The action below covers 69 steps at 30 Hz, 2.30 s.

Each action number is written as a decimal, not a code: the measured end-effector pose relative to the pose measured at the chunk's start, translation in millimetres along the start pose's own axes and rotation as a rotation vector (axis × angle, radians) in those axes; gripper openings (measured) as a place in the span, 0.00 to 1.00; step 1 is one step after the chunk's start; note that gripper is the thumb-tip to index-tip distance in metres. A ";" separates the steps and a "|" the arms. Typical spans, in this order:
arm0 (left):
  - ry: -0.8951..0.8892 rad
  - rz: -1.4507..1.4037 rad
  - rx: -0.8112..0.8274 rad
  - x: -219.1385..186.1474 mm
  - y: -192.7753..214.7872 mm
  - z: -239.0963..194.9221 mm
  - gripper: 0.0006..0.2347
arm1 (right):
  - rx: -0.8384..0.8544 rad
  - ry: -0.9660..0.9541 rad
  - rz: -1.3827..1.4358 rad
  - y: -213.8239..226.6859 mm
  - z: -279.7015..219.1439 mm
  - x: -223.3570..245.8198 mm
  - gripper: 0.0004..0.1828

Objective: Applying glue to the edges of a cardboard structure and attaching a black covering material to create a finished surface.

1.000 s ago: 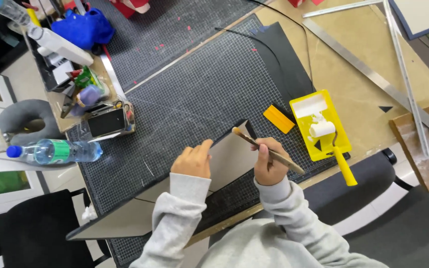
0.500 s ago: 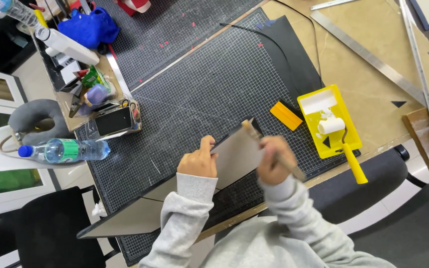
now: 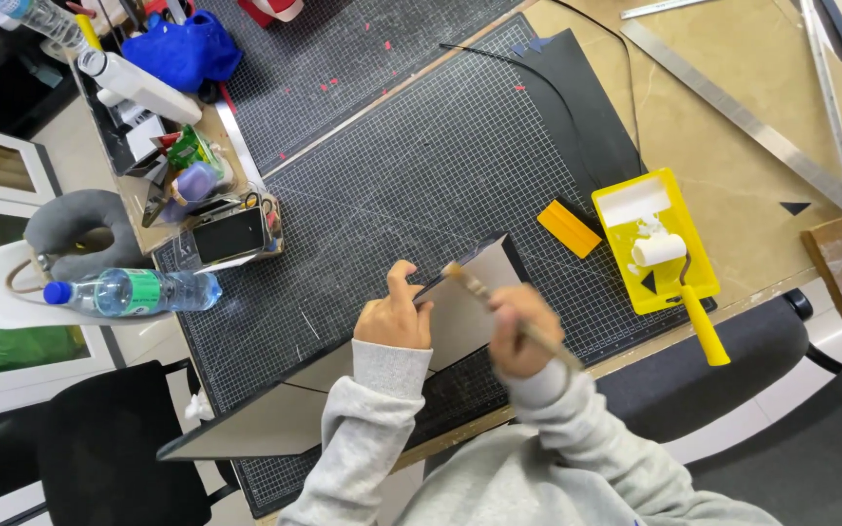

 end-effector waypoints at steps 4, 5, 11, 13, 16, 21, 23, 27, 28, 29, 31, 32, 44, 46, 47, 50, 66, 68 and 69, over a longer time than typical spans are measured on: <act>0.003 -0.005 0.005 1.0 0.1 0.8 0.25 | -0.041 0.006 0.087 -13.5 -33.5 -4.0 0.09; 0.000 -0.006 0.005 1.4 0.2 2.4 0.25 | -0.042 0.008 0.084 -7.5 -24.7 -5.7 0.09; -0.059 0.162 0.033 -7.5 10.1 5.4 0.22 | -0.042 0.023 -0.128 58.3 5.1 -72.2 0.13; -0.095 0.169 0.005 -6.0 4.7 4.5 0.18 | -0.050 0.049 -0.214 65.4 22.5 -57.4 0.12; -0.123 0.214 0.005 -9.7 9.4 4.8 0.17 | -0.015 0.003 -0.050 39.1 17.0 -34.7 0.12; -0.179 0.197 0.000 -15.8 19.4 6.3 0.17 | -0.074 0.066 -0.103 58.6 6.4 -72.0 0.13; -0.190 0.214 -0.005 -17.3 20.6 8.5 0.17 | -0.111 0.089 -0.058 52.9 1.3 -68.7 0.12; -0.159 0.232 0.006 -13.9 15.5 4.6 0.18 | -0.076 0.055 -0.107 45.1 10.8 -55.0 0.11; -0.172 0.214 -0.007 -12.6 15.7 6.7 0.18 | -0.109 0.045 -0.149 47.7 22.3 -54.2 0.11; -0.173 0.217 -0.012 -11.9 16.2 8.2 0.18 | -0.111 0.050 -0.146 42.5 21.2 -48.6 0.11; -0.183 0.217 -0.001 -11.8 14.5 7.1 0.18 | -0.017 -0.015 -0.066 28.4 16.0 -39.6 0.11; -0.182 0.215 0.004 -12.1 13.7 6.5 0.18 | -0.016 -0.019 -0.068 31.6 18.6 -41.2 0.11; -0.179 0.232 -0.020 -10.2 9.6 7.1 0.18 | -0.008 -0.048 -0.111 24.2 7.8 -48.0 0.12; -0.164 0.211 -0.019 -9.0 9.8 7.3 0.17 | -0.038 -0.025 -0.124 32.0 8.4 -58.7 0.12; -0.162 0.210 -0.018 -7.7 8.0 5.5 0.17 | -0.036 -0.026 -0.124 29.1 4.9 -56.1 0.12; -0.157 0.211 -0.011 -6.7 4.7 6.4 0.18 | -0.034 -0.021 -0.085 26.5 -0.8 -57.1 0.11; -0.045 0.088 -0.008 5.0 5.8 6.3 0.22 | -0.045 -0.015 0.052 3.6 -8.3 -5.0 0.08; -0.047 0.072 0.000 7.2 4.1 6.9 0.22 | -0.180 0.006 0.054 61.9 -11.7 -40.7 0.07; -0.028 0.101 0.011 9.7 3.8 7.6 0.25 | -0.153 -0.018 -0.170 99.0 -6.4 -61.9 0.07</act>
Point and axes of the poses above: each hand's wrist, its own z-axis towards the middle knuckle, its own y-axis out of the back of the hand, x = y × z, the point moved 7 cm from there along z, towards the middle knuckle, and after that the axes turned 6 degrees about x, right-handed, at the moved point
